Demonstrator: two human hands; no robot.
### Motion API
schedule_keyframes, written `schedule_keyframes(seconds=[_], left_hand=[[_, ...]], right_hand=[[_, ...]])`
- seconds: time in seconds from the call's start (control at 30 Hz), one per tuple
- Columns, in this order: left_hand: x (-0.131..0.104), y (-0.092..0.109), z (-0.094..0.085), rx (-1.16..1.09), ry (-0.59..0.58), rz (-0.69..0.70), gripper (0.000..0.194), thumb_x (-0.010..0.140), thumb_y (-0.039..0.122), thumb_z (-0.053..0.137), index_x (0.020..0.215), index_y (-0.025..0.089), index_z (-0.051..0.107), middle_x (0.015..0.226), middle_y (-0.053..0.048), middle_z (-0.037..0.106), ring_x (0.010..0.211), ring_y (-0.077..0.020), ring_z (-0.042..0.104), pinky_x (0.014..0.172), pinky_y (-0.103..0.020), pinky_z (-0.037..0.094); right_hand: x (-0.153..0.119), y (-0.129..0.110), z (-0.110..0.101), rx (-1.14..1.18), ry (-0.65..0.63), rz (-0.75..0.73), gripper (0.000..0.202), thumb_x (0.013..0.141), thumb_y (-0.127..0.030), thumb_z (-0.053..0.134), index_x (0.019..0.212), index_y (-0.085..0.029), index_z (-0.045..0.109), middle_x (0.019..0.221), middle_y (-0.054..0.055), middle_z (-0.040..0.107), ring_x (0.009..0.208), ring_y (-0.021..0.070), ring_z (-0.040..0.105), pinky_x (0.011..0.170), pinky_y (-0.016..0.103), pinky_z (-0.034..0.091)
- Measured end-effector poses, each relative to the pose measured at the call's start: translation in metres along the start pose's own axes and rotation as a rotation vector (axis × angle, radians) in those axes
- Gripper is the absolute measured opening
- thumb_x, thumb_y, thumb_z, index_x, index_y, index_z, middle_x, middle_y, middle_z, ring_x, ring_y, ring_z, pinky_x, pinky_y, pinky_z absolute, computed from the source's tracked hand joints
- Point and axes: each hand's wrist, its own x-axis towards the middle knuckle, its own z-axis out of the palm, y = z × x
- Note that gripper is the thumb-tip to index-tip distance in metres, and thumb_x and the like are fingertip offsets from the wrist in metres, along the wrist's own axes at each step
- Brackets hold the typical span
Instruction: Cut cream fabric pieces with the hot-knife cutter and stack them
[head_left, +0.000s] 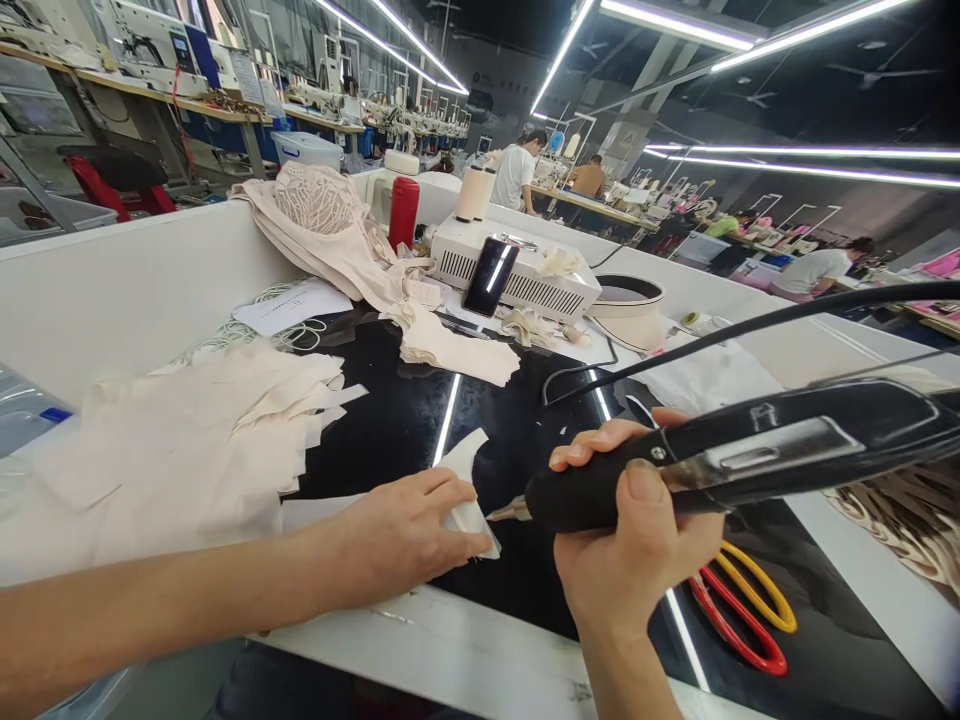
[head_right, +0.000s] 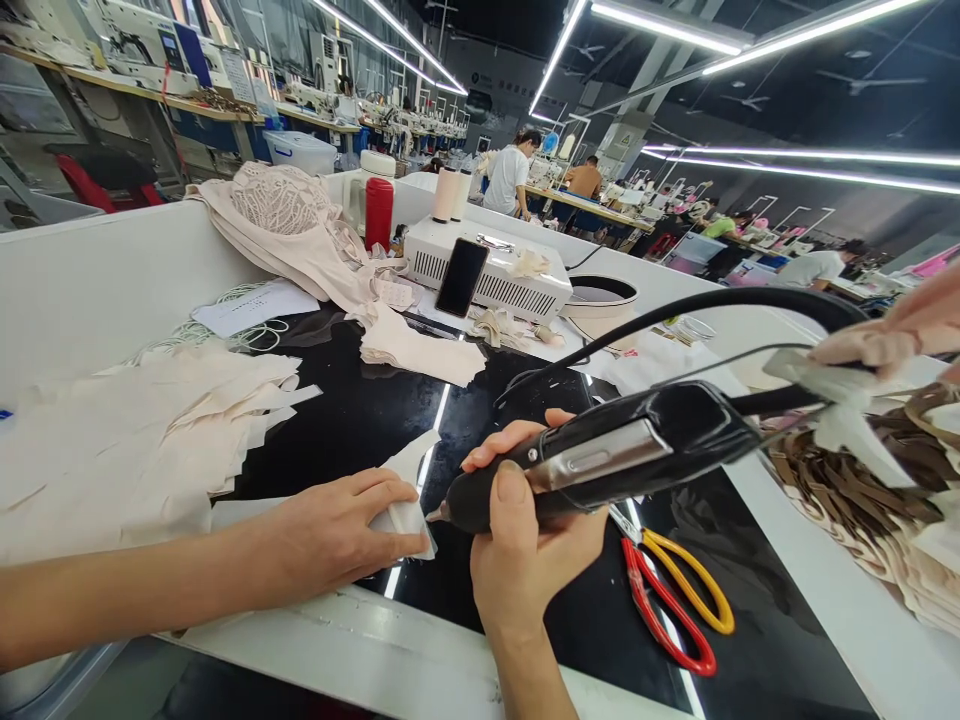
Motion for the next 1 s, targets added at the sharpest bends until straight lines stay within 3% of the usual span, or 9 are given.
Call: schedule_keyframes(seconds=[0.33, 0.47, 0.73, 1.0], left_hand=[[-0.001, 0.006, -0.002, 0.019, -0.02, -0.001, 0.027, 0.103, 0.021, 0.06, 0.129, 0.023, 0.067, 0.123, -0.015, 0.064, 0.118, -0.0259, 0.059, 0.102, -0.039, 0.054], [-0.005, 0.01, -0.005, 0.034, -0.042, -0.017, 0.03, 0.103, 0.028, 0.064, 0.131, 0.019, 0.065, 0.127, -0.015, 0.065, 0.121, -0.0263, 0.059, 0.105, -0.04, 0.052], [-0.007, -0.007, -0.009, -0.053, -0.073, -0.056, 0.029, 0.102, 0.032, 0.067, 0.131, 0.027, 0.068, 0.132, -0.012, 0.061, 0.118, -0.0272, 0.063, 0.1, -0.041, 0.056], [-0.008, -0.008, -0.011, -0.081, -0.097, -0.062, 0.03, 0.103, 0.032, 0.064, 0.133, 0.028, 0.066, 0.135, -0.012, 0.059, 0.118, -0.0281, 0.063, 0.099, -0.041, 0.058]], right_hand=[[-0.004, 0.0, 0.003, -0.049, -0.02, 0.032, 0.032, 0.082, -0.023, 0.075, 0.111, -0.023, 0.062, 0.078, -0.004, 0.066, 0.061, 0.0138, 0.063, 0.058, 0.03, 0.057], [-0.008, -0.004, 0.0, -0.027, -0.028, 0.031, 0.033, 0.082, -0.023, 0.077, 0.111, -0.024, 0.063, 0.079, -0.004, 0.065, 0.062, 0.014, 0.063, 0.057, 0.029, 0.057], [-0.012, -0.005, -0.003, -0.035, -0.018, 0.032, 0.035, 0.081, -0.025, 0.079, 0.112, -0.024, 0.063, 0.08, -0.003, 0.066, 0.064, 0.0141, 0.063, 0.06, 0.03, 0.058], [-0.006, -0.002, 0.003, -0.008, 0.0, 0.009, 0.034, 0.08, -0.023, 0.078, 0.111, -0.023, 0.064, 0.079, -0.003, 0.067, 0.062, 0.0137, 0.062, 0.058, 0.029, 0.058]])
